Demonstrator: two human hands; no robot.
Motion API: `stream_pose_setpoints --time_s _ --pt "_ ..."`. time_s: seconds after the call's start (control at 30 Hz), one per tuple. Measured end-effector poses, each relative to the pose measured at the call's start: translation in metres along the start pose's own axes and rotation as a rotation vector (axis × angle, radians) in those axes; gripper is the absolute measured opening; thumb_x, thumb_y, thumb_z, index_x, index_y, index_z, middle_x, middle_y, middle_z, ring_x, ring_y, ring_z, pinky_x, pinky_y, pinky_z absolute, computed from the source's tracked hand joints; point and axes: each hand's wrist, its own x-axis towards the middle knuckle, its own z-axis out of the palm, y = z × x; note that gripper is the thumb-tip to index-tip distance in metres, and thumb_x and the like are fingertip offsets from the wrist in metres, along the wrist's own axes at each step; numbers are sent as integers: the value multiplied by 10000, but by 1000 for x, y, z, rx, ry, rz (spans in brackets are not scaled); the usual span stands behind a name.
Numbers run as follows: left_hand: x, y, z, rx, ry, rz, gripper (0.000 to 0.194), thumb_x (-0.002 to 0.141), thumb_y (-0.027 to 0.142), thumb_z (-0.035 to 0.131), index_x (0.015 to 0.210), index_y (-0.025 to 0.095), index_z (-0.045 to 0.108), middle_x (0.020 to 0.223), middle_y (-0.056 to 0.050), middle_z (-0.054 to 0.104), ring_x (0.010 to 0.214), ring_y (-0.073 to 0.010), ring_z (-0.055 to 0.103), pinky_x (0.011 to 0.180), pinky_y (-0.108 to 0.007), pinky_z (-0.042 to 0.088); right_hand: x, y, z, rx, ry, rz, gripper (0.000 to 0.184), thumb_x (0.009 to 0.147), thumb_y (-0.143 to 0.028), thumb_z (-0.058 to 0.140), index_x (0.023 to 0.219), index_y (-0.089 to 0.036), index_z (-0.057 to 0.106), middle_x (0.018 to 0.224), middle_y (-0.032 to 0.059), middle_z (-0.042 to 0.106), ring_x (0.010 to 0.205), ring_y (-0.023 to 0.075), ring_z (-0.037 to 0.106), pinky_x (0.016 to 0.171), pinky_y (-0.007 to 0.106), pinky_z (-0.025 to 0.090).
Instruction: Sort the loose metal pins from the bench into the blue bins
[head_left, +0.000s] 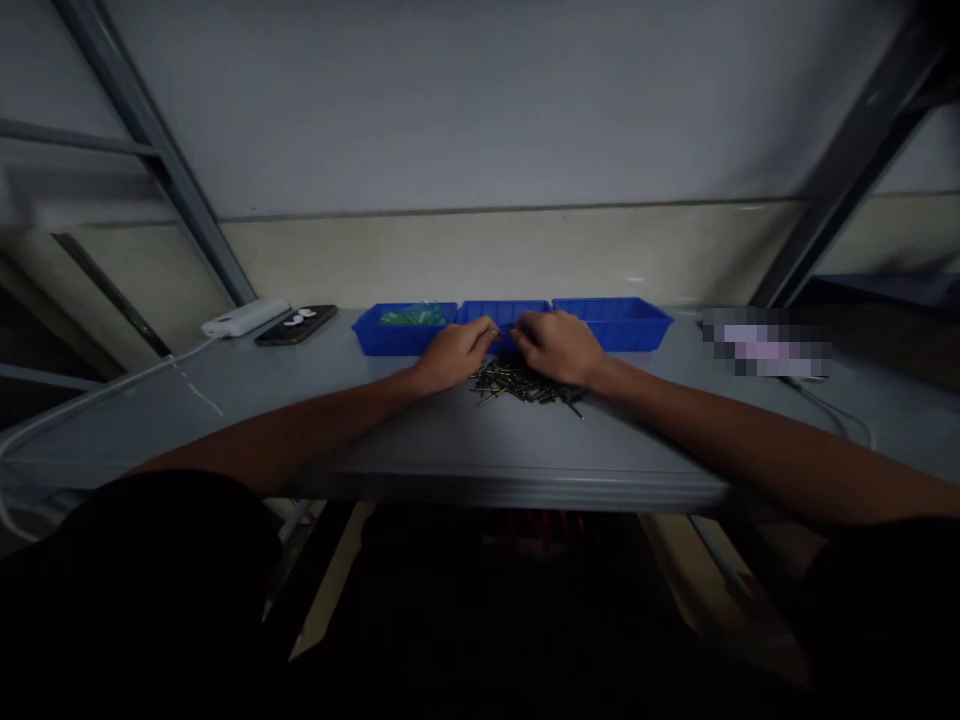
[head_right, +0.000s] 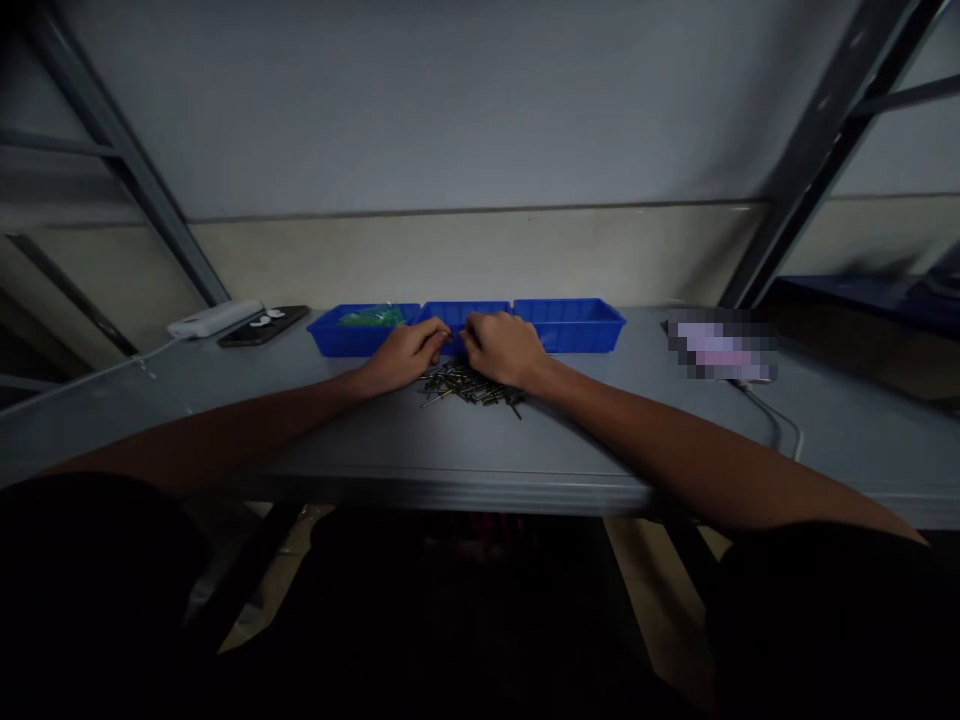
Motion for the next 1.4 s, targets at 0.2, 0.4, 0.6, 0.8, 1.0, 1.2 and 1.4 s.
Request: stream_pose_setpoints --time_s 0.2,0.4,0.6,0.8,1.0,1.2,1.4 --pt "0 2 0 6 -6 -24 255 937 291 322 872 175 540 617 9 577 582 -130 538 595 -241 375 0 2 -1 44 38 -4 262 854 -352 416 987 -209 591 868 76 673 762 228 602 588 308 363" --pt "-1 5 0 47 -12 -28 232 921 305 355 924 174 546 622 5 565 588 -137 528 582 -246 365 1 2 -2 20 9 -4 315 896 -357 345 973 -197 605 902 102 675 775 229 598 604 311 368" --pt "-1 5 0 53 -7 -32 231 908 307 378 950 175 563 613 8 559 583 -133 515 567 -244 353 1 2 0 4 7 1 347 907 -376 319 938 -192 613 870 101 672 752 228 602 589 308 358" --pt "-1 5 1 70 -54 -40 232 883 330 423 878 178 597 586 12 538 544 -120 481 529 -241 317 2 5 -5 21 41 27 391 902 -404 305 899 -182 627 843 107 665 726 224 588 600 322 358" --pt "-2 5 1 51 -92 -46 235 867 334 438 896 180 612 647 -6 580 573 -122 506 543 -240 329 12 22 -21 3 223 143 362 882 -396 343 953 -165 613 875 113 659 778 246 577 653 348 375" --pt "1 0 -29 149 -456 73 287 868 394 423 961 223 635 881 -37 644 720 -145 550 641 -249 365 21 58 -36 -7 344 296 339 877 -373 350 1003 -170 590 946 134 650 874 271 566 739 382 402" --pt "-4 0 -37 186 -484 83 328 876 418 403 1022 220 618 987 -61 607 852 -165 542 726 -249 372 24 89 -37 -6 357 386 336 856 -347 379 1028 -165 603 983 157 634 923 303 560 750 437 410"
